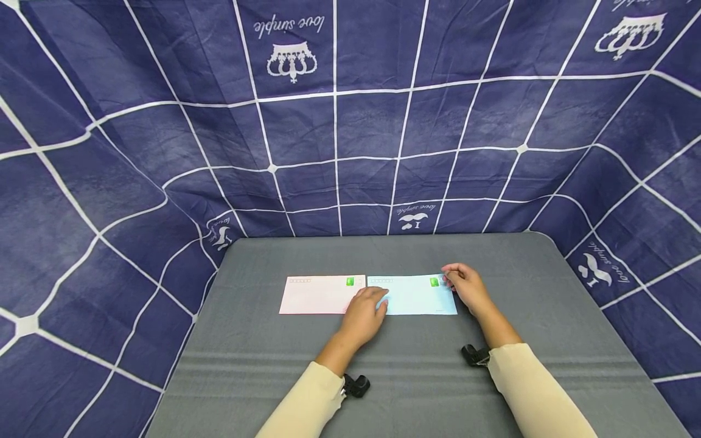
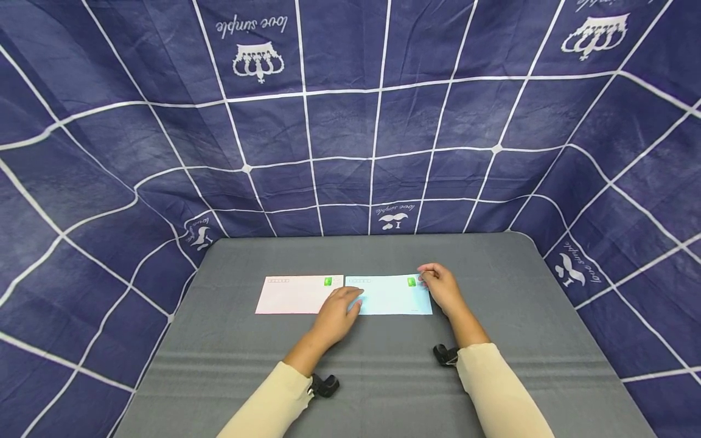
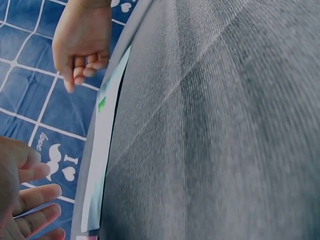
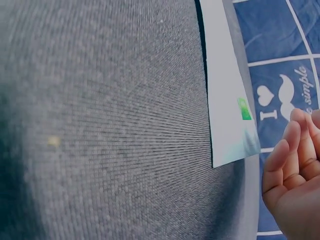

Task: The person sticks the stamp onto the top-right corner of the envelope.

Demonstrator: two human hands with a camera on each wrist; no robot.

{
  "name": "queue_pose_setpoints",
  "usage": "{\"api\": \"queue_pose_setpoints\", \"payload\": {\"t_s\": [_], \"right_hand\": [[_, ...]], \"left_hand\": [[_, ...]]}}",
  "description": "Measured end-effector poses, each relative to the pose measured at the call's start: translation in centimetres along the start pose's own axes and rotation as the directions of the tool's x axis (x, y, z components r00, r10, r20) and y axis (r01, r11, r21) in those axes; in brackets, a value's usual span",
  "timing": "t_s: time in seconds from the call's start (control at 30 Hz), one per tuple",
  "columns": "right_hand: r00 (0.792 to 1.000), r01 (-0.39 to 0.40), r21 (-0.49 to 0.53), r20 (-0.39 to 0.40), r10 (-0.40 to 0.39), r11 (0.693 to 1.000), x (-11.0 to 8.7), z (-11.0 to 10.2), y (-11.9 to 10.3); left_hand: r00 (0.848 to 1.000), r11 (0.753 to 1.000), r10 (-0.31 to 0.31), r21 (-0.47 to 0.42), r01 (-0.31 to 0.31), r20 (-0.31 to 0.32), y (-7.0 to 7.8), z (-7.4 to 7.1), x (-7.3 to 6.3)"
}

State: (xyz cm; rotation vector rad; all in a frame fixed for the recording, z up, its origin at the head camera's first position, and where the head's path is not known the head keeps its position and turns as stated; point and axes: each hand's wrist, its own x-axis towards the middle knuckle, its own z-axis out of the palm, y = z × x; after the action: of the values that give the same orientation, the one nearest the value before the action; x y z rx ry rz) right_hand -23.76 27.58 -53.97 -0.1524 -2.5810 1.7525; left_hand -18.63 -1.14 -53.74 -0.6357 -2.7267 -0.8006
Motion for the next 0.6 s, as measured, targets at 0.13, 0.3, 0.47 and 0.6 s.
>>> {"api": "queue_pose_setpoints", "payload": {"t_s": [0.13, 0.3, 0.47, 0.6], "right_hand": [[1.000, 0.020, 0.003, -0.007, -0.020, 1.000, -0.4, 0.1, -0.5], [0.997, 0.062, -0.032, -0.036, -0.063, 0.998, -0.9, 0.1, -0.9], [0.990, 0.116, -0.079, -0.065, -0.121, 0.990, -1.3, -0.1, -0.9], [0.985, 0.132, -0.149, -0.090, -0.147, 0.980, -1.8, -0.3, -1.0]], "left_hand": [[0.999, 0.999, -0.037, -0.005, 0.037, -0.007, -0.5, -0.4, -0.3], [0.996, 0.999, -0.046, -0.025, 0.044, -0.077, -1.4, -0.9, -0.6], [0.983, 0.998, -0.057, -0.043, 0.050, -0.173, -2.4, -1.8, -0.9], [0.976, 0.996, -0.084, -0.043, 0.077, -0.202, -3.1, -2.5, -1.3]]}}
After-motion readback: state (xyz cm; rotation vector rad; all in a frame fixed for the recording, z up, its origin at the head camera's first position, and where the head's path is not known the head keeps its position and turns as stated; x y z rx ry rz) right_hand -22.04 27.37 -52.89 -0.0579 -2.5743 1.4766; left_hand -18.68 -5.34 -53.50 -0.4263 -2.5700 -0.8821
